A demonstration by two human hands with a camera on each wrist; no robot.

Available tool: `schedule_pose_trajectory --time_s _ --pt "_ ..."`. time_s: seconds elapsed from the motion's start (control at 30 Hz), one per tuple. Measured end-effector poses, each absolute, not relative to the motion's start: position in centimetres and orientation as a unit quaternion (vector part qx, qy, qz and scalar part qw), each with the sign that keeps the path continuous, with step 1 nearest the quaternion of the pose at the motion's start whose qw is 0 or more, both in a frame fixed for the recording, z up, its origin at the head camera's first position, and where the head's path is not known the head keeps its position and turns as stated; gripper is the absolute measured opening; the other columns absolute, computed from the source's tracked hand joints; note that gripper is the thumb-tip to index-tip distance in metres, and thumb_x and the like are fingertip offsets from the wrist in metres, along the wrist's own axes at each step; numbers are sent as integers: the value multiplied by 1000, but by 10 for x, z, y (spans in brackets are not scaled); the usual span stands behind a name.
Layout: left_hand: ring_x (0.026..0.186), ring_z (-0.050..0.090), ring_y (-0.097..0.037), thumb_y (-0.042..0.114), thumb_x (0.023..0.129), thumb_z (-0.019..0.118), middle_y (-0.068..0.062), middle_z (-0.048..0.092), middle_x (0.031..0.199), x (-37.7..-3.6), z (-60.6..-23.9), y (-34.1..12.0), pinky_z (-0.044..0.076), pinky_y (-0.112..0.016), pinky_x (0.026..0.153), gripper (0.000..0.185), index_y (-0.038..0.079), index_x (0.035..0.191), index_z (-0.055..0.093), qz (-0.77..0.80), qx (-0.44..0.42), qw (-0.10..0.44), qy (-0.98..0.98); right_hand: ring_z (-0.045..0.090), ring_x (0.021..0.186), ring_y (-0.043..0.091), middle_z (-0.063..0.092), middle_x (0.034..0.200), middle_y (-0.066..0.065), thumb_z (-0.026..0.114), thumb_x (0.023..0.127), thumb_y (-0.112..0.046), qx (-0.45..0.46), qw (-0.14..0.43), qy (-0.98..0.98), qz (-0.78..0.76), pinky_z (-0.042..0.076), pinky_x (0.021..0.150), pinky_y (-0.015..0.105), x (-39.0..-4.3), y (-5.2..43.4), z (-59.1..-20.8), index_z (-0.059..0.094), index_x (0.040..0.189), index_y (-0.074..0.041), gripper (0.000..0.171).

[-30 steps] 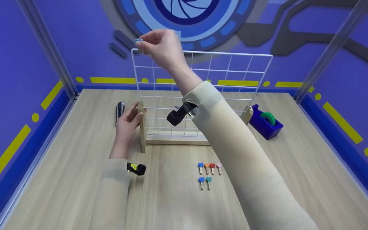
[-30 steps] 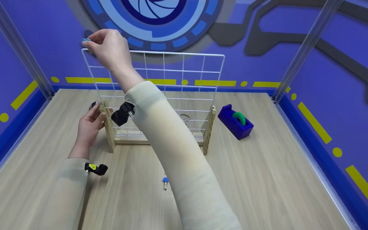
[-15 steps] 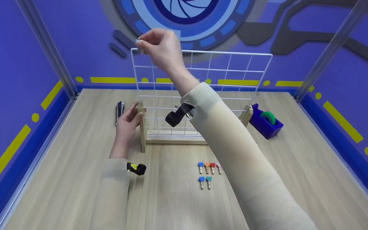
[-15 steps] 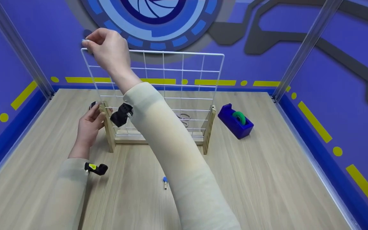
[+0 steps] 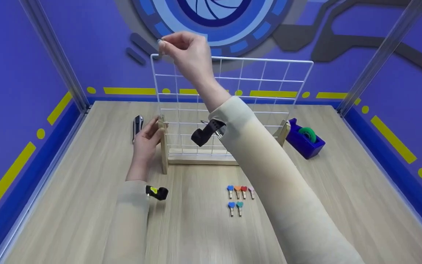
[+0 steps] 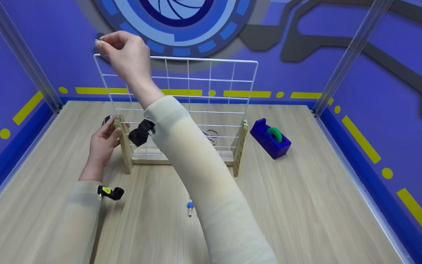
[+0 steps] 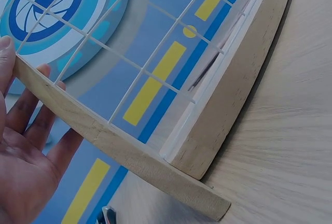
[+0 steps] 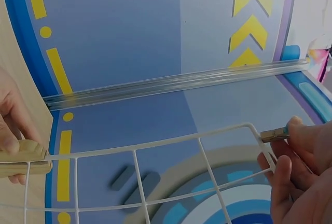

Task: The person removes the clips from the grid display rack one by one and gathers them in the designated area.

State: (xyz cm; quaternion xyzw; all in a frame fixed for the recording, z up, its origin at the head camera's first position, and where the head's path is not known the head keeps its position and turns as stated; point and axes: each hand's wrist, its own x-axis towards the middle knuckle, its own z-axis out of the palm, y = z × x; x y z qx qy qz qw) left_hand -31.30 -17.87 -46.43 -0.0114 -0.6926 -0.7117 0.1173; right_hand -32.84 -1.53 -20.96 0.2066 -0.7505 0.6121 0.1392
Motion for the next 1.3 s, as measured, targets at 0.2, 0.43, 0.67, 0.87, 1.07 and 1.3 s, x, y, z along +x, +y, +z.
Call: schedule_pose_trajectory --time_s 0.2,0.43,0.67,0.87,1.07,1.3 --pt "118 62 -6 20 101 64 -16 60 144 -312 -464 -178 57 -19 98 55 14 154 49 -716 -15 119 -688 69 87 12 77 99 5 77 94 -18 222 135 -719 644 61 78 23 -326 -7 -212 77 107 -6 17" --pt "110 64 -3 16 102 63 -16 63 138 -313 -464 -178 58 -18 93 52 13 152 51 -718 -21 131 -683 74 88 18 78 97 9 74 96 -13 260 123 -679 675 63 75 28 -315 17 -224 75 110 -2 18" --pt "109 65 -1 13 101 63 -19 62 140 -312 -463 -177 58 -16 92 52 11 152 51 -714 -20 139 -686 77 82 24 79 96 10 74 95 -9 271 89 -655 700 65 72 32 -298 47 -249 73 112 -3 18" --pt "110 64 2 15 102 63 -19 61 143 -312 -462 -178 57 -16 93 53 11 152 50 -705 -14 136 -696 78 80 22 79 95 8 74 95 -9 277 77 -674 680 65 72 33 -286 73 -273 75 112 -4 18" --pt "113 63 0 18 102 63 -17 60 144 -313 -462 -179 56 -16 95 53 14 153 50 -702 -7 129 -700 77 83 20 79 94 5 74 93 -7 307 69 -687 655 64 71 30 -276 99 -293 72 116 0 23" --pt "119 62 -7 20 101 63 -16 60 145 -310 -461 -180 56 -19 99 55 15 154 49 -700 -7 119 -704 74 82 16 79 93 -1 72 94 -2 305 65 -703 639 60 69 22 -267 126 -316 68 117 7 25"
